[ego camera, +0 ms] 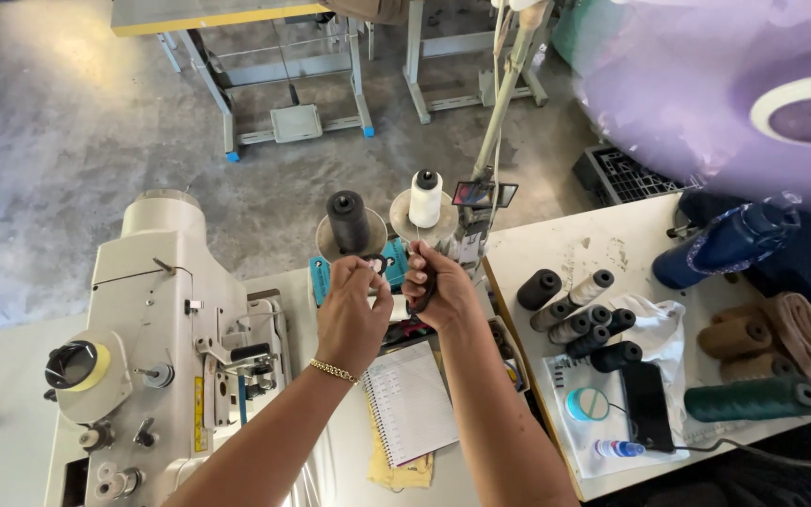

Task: The person is preparing an industrial sewing machine by threading the bobbin case and the needle assembly.

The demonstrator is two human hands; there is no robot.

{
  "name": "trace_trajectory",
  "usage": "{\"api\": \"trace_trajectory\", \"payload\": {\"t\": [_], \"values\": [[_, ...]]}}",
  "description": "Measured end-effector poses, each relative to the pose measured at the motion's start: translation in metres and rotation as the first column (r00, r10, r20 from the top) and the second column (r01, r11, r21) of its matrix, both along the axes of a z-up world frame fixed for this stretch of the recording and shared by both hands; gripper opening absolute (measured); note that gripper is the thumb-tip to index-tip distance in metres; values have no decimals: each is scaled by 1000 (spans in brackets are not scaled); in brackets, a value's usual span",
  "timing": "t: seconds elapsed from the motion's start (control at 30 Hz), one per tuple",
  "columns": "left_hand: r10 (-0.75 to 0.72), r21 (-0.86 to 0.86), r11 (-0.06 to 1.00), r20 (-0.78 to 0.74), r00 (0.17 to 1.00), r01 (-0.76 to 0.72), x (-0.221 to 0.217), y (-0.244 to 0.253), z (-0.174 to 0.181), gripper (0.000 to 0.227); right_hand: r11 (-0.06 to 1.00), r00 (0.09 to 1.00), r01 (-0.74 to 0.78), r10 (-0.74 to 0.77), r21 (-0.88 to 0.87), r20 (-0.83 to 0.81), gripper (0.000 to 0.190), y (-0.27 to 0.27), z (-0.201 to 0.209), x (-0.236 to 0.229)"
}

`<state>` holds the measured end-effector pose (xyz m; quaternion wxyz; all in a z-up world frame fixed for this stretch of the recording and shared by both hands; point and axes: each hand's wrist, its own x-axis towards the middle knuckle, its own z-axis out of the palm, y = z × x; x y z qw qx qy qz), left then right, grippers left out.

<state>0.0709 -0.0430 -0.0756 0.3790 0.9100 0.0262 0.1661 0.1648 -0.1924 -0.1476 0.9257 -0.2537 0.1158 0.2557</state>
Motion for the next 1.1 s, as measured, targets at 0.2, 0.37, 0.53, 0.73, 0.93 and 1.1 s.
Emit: {"api": "trace_trajectory", "payload": {"t": [0.2,0.37,0.53,0.73,0.93,1.1], "values": [[22,-4,1000,45,999,-22,1,-3,-22,12,1000,996,-20,21,-11,81,18,-8,13,-24],[43,-103,994,-7,999,-44,-10,-3,-24,9,983,985,31,1,-182,174,16,-17,21,-40],[72,-276,956,-106,992,-98,-23,3,-20,13,988,992,36,-17,-150,127,13,-25,9,-48],[91,-367,909,-288,953,-197,-30,12,-4,28,959,989,103,-70,-265,131,11,-28,17,-65],[-79,-705,702,-214,974,-98,-36,1,2,24,843,972,180,-74,-506,223,15,-26,22,-87],[-262,-777,629,-230,937,-15,-35,-6,10,31,786,952,276,-142,-554,273,14,-20,23,-104]]}}
